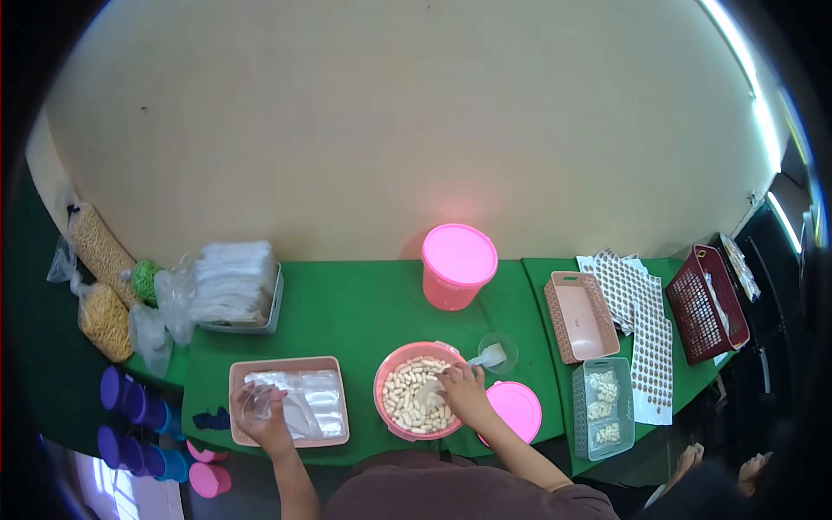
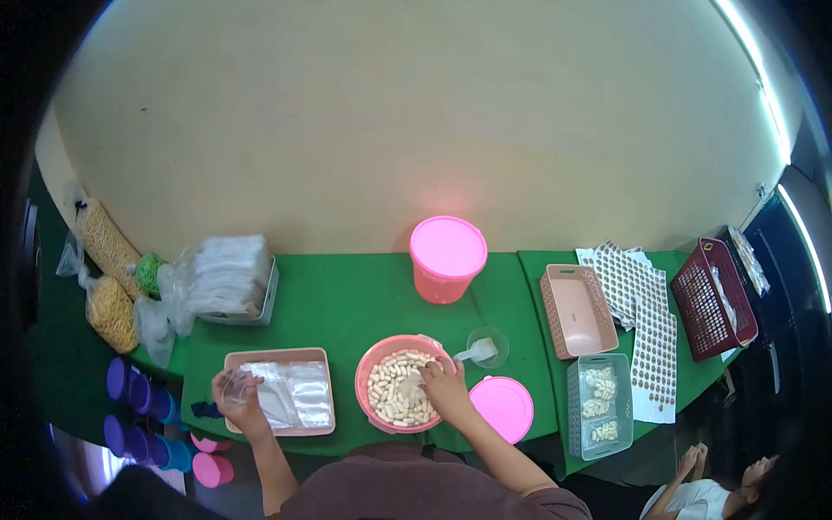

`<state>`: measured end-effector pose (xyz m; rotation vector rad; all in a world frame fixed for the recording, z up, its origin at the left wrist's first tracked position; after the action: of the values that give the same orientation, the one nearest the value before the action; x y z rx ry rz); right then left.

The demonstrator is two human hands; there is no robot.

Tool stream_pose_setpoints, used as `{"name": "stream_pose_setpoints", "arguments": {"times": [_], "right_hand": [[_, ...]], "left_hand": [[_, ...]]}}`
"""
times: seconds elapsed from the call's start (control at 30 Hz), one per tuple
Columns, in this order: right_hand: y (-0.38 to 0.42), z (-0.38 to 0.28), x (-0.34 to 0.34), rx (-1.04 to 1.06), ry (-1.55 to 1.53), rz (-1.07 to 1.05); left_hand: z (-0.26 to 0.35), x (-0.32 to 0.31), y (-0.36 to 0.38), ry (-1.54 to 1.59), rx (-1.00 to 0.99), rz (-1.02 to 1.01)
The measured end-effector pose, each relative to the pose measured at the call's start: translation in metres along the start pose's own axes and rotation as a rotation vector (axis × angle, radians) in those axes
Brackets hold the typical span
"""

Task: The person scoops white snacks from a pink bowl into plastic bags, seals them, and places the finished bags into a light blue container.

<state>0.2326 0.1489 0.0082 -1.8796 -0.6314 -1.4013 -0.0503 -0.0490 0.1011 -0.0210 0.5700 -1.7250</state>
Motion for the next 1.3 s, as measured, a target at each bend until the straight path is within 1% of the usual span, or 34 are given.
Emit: {"name": "stream_pose_setpoints", "arguments": {"times": [0.03,0.07,0.13,0.17,0.27,0.3,0.33,0.4,0.43,0.5,0.57,0.6,0.63,0.67,0.7,0.73,0.77,0.8,0.87,0.9,0.93,1.0,1.03,1.07,1.13,1.17,1.2,1.27,1.3], "right_hand": [[-0.001,-0.001,0.000,0.018,0.097,0.025],[-0.002,0.000,0.001,0.022,0.093,0.017],[-0.004,0.003,0.006,0.014,0.095,-0.096],[-0.005,0.004,0.011,0.071,0.126,-0.026],[-0.015,0.008,0.036,0.055,0.061,-0.094],[-0.018,0.004,0.052,0.060,0.115,-0.049],[-0.017,0.001,0.060,0.063,0.110,-0.057],[-0.016,0.000,0.065,0.081,0.357,-0.171],[-0.014,0.000,0.052,0.081,0.354,-0.173],[-0.004,0.002,-0.001,0.183,0.305,-0.234],[0.004,0.005,-0.043,0.208,0.017,-0.335],[0.006,-0.001,-0.049,0.212,0.025,-0.338],[0.007,-0.008,-0.055,0.132,-0.099,-0.415],[0.007,-0.010,-0.059,0.055,-0.224,-0.490],[0.006,-0.010,-0.062,0.063,-0.227,-0.494],[0.004,-0.010,-0.065,0.055,-0.304,-0.515],[0.003,-0.009,-0.066,0.046,-0.382,-0.535],[0.003,-0.007,-0.066,0.051,-0.384,-0.536],[-0.001,-0.009,-0.047,0.006,-0.516,-0.478],[-0.004,-0.010,-0.037,0.008,-0.519,-0.481],[-0.008,-0.011,-0.027,-0.031,-0.513,-0.508],[-0.014,-0.011,-0.010,-0.067,-0.509,-0.531],[-0.015,-0.008,-0.002,-0.069,-0.521,-0.437],[-0.017,-0.005,0.008,-0.073,-0.531,-0.342],[-0.023,0.001,0.035,-0.103,-0.544,-0.357],[-0.025,0.004,0.050,-0.145,-0.546,-0.341],[-0.026,0.006,0.064,-0.189,-0.547,-0.326],[-0.030,0.011,0.090,-0.206,-0.576,-0.299],[-0.031,0.011,0.101,-0.218,-0.607,-0.272]], "left_hand": [[0.000,-0.002,0.002,-0.002,0.004,-0.029],[0.003,-0.004,0.003,-0.009,0.009,-0.026],[0.009,-0.009,0.003,-0.078,-0.058,-0.125],[0.008,-0.008,0.002,-0.097,-0.091,-0.171],[0.004,-0.003,0.000,-0.156,-0.117,-0.172],[0.004,-0.002,0.000,-0.162,-0.096,-0.166],[0.004,-0.001,0.002,-0.171,-0.091,-0.163],[0.005,-0.002,0.003,-0.173,-0.080,-0.175],[0.007,-0.005,0.005,-0.124,-0.011,-0.158],[0.010,-0.007,0.009,-0.120,0.005,-0.163],[0.008,-0.009,0.011,-0.107,0.027,-0.163],[0.007,-0.010,0.012,-0.100,0.040,-0.158],[0.006,-0.010,0.013,-0.098,0.052,-0.152],[0.006,-0.010,0.014,-0.099,0.050,-0.141],[0.007,-0.011,0.015,-0.148,0.022,-0.182],[0.007,-0.013,0.015,-0.196,-0.009,-0.224],[0.008,-0.015,0.016,-0.167,0.031,-0.248],[0.007,-0.017,0.017,-0.171,0.029,-0.245],[0.003,-0.022,0.019,-0.159,0.059,-0.329],[0.003,-0.025,0.022,-0.152,0.101,-0.353],[0.001,-0.027,0.024,-0.157,0.102,-0.352],[-0.004,-0.037,0.028,-0.215,0.070,-0.531],[-0.003,-0.045,0.030,-0.246,0.084,-0.615],[-0.001,-0.050,0.030,-0.248,0.081,-0.616],[0.001,-0.063,0.036,-0.534,-0.052,-0.880],[-0.001,-0.069,0.041,-0.588,-0.057,-0.958],[-0.003,-0.074,0.046,-0.585,-0.057,-0.961],[-0.009,-0.088,0.060,-0.630,-0.280,-1.086],[-0.018,-0.091,0.068,-0.656,-0.289,-1.140]]}}
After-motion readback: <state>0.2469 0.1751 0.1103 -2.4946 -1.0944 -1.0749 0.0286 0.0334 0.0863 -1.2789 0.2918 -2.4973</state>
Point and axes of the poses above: each hand's wrist, its own y-axis away from the middle knuckle, its own x-axis out of the back of the hand, z = x × y, the point moved 2 cm from there along -y, towards the middle knuckle, and after that the axes turned 6 degrees about z, right-handed, at the moved point
